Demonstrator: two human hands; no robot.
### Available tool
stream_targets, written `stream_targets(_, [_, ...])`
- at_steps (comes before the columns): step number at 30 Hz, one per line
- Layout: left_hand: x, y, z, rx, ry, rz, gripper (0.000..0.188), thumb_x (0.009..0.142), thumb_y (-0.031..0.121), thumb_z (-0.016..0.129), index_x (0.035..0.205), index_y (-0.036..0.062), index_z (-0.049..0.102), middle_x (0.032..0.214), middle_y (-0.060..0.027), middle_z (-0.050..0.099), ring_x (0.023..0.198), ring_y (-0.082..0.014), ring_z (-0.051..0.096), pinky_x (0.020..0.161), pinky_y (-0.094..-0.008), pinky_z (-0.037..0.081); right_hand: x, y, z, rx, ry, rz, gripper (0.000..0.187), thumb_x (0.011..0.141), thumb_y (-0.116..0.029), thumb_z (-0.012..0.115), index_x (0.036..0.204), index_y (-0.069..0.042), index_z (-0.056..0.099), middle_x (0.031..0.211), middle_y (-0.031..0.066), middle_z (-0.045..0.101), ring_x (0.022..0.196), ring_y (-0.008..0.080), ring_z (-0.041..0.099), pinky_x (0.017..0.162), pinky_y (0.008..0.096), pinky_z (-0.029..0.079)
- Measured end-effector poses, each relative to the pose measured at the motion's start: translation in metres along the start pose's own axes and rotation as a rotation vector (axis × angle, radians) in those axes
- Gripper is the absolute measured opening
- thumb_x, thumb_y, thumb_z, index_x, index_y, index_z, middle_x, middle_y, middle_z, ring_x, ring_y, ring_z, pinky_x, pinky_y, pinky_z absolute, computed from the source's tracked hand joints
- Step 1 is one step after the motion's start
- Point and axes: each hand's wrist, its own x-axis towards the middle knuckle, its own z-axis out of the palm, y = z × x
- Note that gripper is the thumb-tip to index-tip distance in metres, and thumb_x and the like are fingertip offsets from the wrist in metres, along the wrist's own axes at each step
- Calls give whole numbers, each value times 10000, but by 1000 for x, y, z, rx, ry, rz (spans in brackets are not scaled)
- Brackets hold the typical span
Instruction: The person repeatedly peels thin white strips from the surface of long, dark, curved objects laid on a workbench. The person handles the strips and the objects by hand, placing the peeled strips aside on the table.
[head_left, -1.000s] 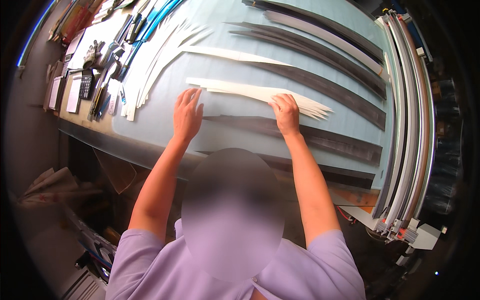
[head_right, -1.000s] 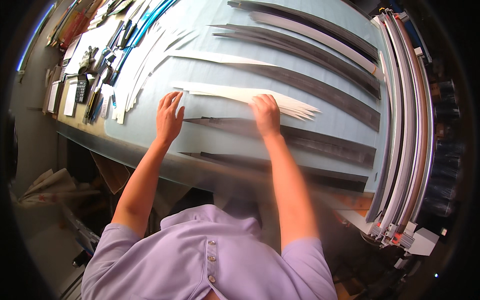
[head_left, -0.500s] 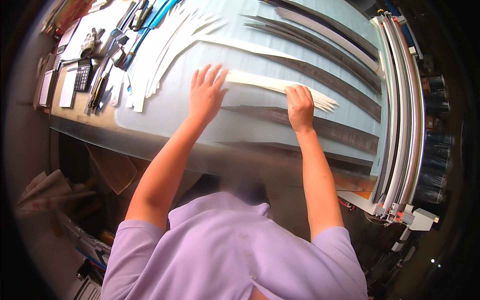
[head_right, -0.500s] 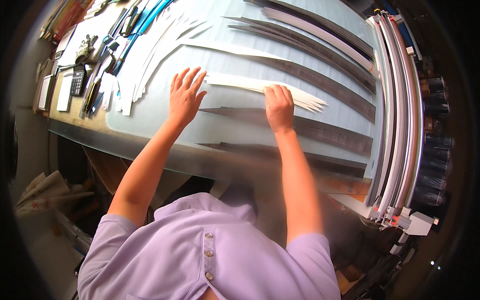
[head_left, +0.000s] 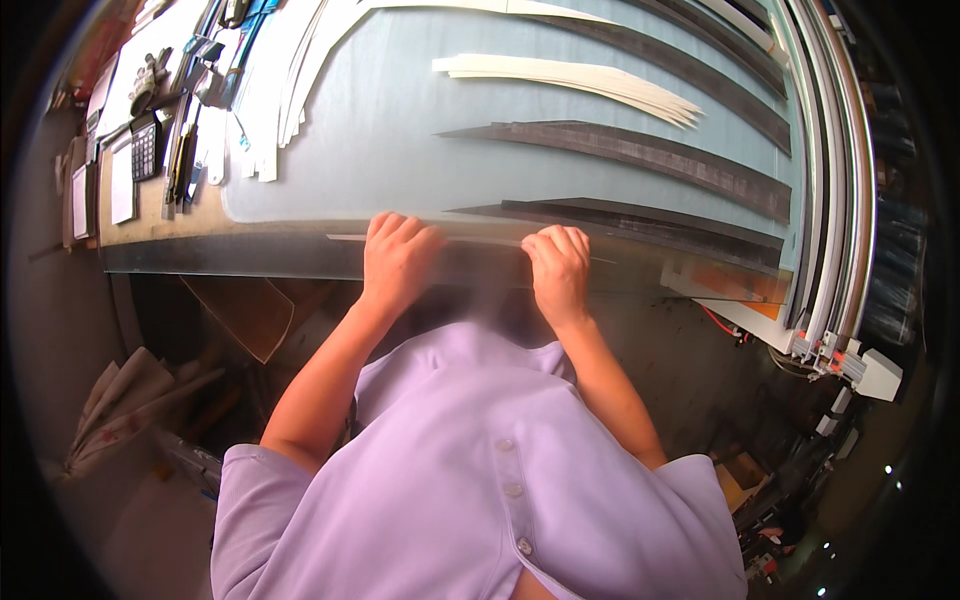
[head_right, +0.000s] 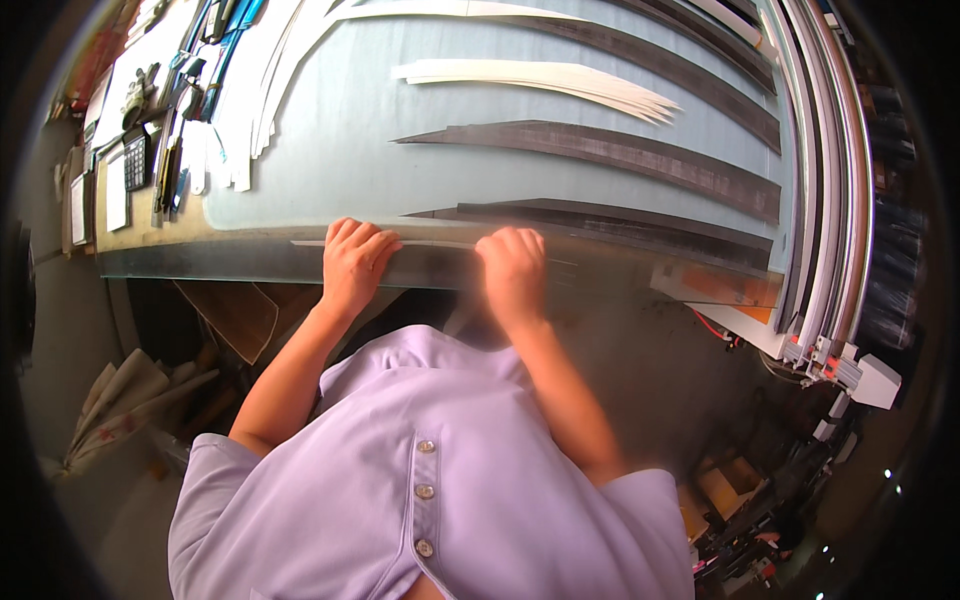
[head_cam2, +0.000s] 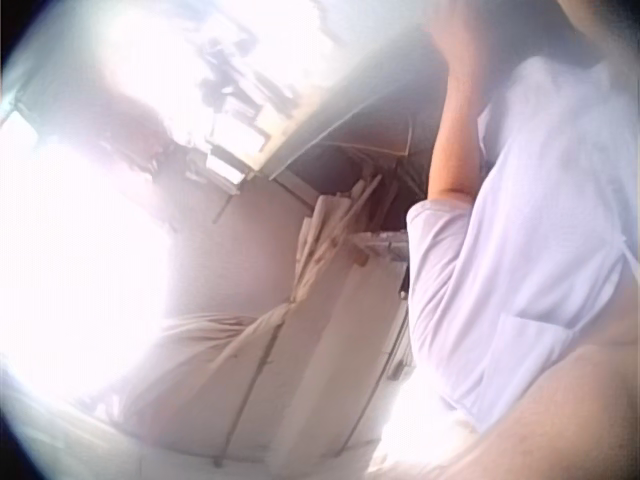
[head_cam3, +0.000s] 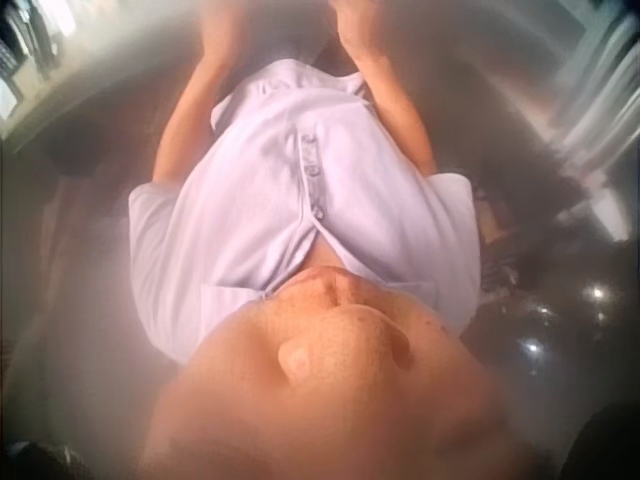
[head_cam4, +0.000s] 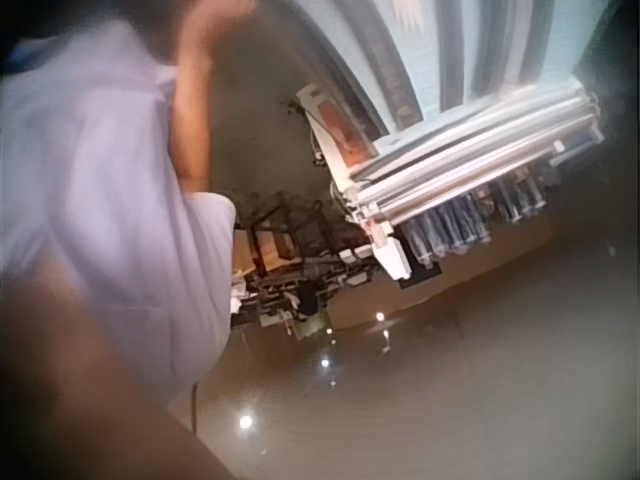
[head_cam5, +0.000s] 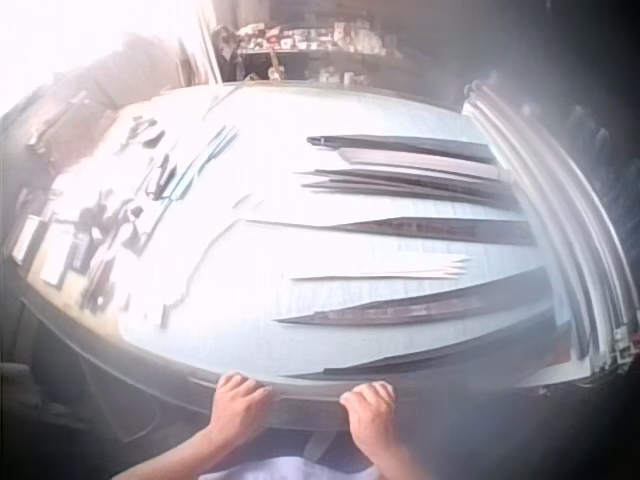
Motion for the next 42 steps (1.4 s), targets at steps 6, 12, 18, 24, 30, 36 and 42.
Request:
stream_targets(6, [53,-20,1,-26,-285,-303,348,869,387,764,795,52,703,733,-126,672,749,-321,635,721,-440,472,43,11,15,-110,-174,267,364,853,-344,777,755,-35,612,794,121,660,807,333,601,803,444,413])
stream_targets(12, [76,-32,12,0,-348,-453,493,829,463,779,666,21,633,622,-146,631,624,-361,600,606,-471,455,73,1,19,-224,-344,458,478,806,-428,820,741,9,636,791,193,696,790,378,653,790,459,453])
stream_targets(18, [84,-34,11,14,-387,-482,525,806,459,791,591,28,582,571,-131,599,588,-340,584,570,-460,441,72,3,28,-240,-338,474,492,790,-426,838,750,35,670,806,249,701,790,423,681,746,480,517])
stream_targets(24, [84,-37,14,21,-384,-457,516,797,441,796,577,26,583,551,-136,581,575,-338,573,562,-456,438,74,2,29,-243,-356,491,497,783,-427,845,756,41,678,816,255,701,813,431,685,755,482,526])
stream_targets(30, [85,-38,16,34,-388,-443,503,788,438,801,593,16,609,568,-151,588,590,-349,576,573,-459,446,76,1,29,-258,-375,498,478,774,-415,852,763,34,688,822,252,704,841,427,686,774,488,527])
stream_targets(36, [83,-43,21,54,-362,-396,500,783,436,806,611,2,628,595,-178,602,623,-378,595,599,-474,463,76,1,30,-264,-381,490,470,771,-412,853,765,29,690,843,249,709,853,430,676,804,493,522])
stream_targets(42, [84,-40,17,48,-384,-404,489,779,427,815,623,-1,638,600,-186,607,625,-380,600,599,-469,466,75,4,33,-269,-366,488,469,763,-404,861,751,30,684,821,247,705,834,428,676,784,489,526])
